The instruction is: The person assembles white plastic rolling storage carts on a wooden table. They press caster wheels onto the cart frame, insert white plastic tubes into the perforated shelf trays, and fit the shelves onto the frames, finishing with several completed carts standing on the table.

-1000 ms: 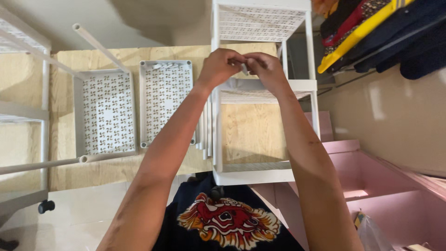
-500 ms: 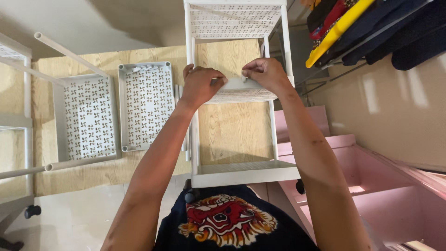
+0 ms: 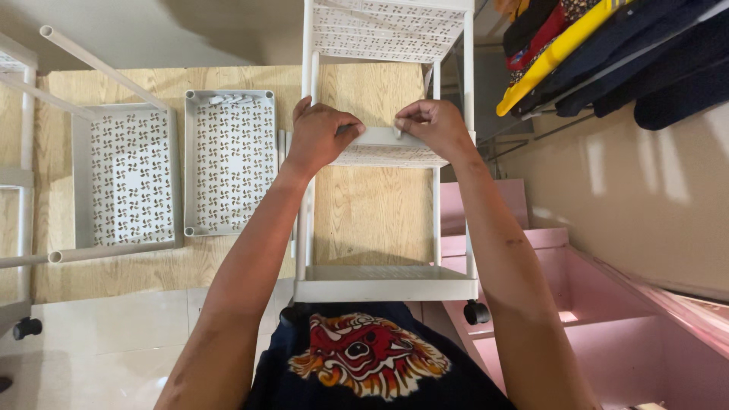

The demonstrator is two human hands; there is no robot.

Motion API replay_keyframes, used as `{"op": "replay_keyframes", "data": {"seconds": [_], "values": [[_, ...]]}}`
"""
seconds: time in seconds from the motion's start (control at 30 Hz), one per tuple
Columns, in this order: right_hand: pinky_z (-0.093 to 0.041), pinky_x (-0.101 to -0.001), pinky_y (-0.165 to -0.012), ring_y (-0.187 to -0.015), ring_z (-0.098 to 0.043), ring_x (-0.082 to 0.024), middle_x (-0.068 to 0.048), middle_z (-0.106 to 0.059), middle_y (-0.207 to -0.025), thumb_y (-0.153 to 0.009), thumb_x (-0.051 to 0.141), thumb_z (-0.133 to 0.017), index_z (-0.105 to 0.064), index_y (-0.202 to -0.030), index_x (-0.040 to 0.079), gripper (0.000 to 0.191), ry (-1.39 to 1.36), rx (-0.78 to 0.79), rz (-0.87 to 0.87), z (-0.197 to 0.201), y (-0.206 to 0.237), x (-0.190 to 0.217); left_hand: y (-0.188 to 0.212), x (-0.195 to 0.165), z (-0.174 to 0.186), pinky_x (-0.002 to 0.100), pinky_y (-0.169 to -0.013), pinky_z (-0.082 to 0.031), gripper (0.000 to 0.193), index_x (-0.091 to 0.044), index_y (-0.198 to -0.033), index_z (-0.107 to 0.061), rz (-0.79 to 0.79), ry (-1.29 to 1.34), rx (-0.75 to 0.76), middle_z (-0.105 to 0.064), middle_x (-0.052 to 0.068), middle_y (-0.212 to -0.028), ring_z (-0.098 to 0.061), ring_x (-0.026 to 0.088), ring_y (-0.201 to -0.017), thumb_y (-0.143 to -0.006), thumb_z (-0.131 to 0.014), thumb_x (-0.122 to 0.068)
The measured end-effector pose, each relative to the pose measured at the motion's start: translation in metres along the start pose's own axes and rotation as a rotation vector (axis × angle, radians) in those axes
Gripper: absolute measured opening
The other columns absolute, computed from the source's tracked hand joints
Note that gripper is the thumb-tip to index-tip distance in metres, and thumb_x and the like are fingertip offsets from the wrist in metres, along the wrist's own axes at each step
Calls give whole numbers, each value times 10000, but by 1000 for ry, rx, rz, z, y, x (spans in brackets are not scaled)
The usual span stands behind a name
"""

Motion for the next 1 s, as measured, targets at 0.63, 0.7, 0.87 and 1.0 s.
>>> {"op": "replay_keyframes", "data": {"seconds": [0.63,0.7,0.87,1.0], "values": [[-531,-291,-701,-774,-677,-108,-58,-782,-900,-907,186,-799,-788,-996,57,156,101,45,36,-3,14,0,4,-6,7,505,-1129,-359,207,-154,-863,-811,1,23,-92,-736,16,-738,-664,245,-816,-923,-753,-343],[-533,-301,-720,-789,-691,-118,-63,-780,-915,-926,192,-769,-781,-1004,59,155,149,-24,117,-4,20,5,3,-7,10,515,-1135,-371,212,-150,-876,-810,31,28,-63,-754,31,-785,-674,253,-846,-924,-752,-349],[-533,-320,-736,-787,-697,-183,-78,-767,-914,-1075,202,-582,-771,-1050,80,226,140,-117,29,-16,24,14,13,29,21,425,-1080,-431,251,-76,-1149,-698,19,580,-274,-696,87,-1184,-644,268,-1104,-1042,-659,-300],[-564,-294,-808,-939,-751,-149,-67,-781,-976,-1099,195,-535,-721,-1072,56,234,121,-177,158,-26,20,23,35,120,38,343,-945,-553,209,-48,-1135,-690,352,405,-505,-707,96,-1109,-703,242,-1005,-1043,-634,-227]]}}
Point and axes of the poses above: each hand's wrist, its own y-axis away from the middle knuckle, its own z-axis out of the back of the hand, x = y × z, the point moved 2 cm from there along -y, towards the middle knuckle
